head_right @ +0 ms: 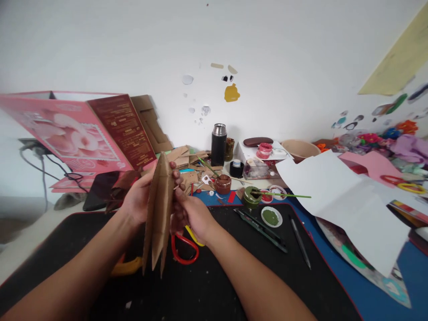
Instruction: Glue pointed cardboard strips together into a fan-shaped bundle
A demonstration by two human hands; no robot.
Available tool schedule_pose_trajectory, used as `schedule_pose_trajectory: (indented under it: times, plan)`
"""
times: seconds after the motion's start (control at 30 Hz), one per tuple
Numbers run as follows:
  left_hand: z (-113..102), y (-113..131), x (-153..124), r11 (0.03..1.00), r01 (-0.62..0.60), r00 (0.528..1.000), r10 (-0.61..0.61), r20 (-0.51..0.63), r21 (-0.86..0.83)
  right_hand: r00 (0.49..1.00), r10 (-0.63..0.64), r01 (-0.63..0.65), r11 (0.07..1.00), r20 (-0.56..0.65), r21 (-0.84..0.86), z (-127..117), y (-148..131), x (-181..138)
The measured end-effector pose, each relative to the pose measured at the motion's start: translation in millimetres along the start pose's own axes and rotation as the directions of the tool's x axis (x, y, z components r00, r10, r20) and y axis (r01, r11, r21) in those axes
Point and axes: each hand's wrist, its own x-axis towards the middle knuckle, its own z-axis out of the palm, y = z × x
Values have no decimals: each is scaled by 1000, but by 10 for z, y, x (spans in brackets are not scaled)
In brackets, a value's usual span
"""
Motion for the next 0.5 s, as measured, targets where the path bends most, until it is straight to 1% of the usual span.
schedule_pose_trajectory:
  times: [0.1,0.17,0.2,0.23,0.33,0.4,0.5]
  plan:
    - [-28,112,18,997,-66,998,67,-17,37,991,-72,57,990,-114,-129,-16,-8,26]
    - [-91,158,49,992,-53,997,60,-55,117,974,-132,97,978,-185,-185,-39,-40,33]
    - [-127,166,67,987,-18,994,35,-104,163,962,-164,121,972,-218,-199,-52,-62,34]
    - [-159,164,83,978,43,989,-13,-149,202,949,-197,145,966,-245,-213,-66,-87,33]
    - [-210,109,115,948,192,958,-126,-256,254,910,-277,212,950,-308,-228,-102,-154,31]
    - [-197,60,117,932,252,939,-170,-300,260,894,-308,238,942,-325,-239,-119,-179,35]
    - [-137,15,99,922,298,917,-205,-342,248,891,-316,242,938,-326,-248,-132,-188,43]
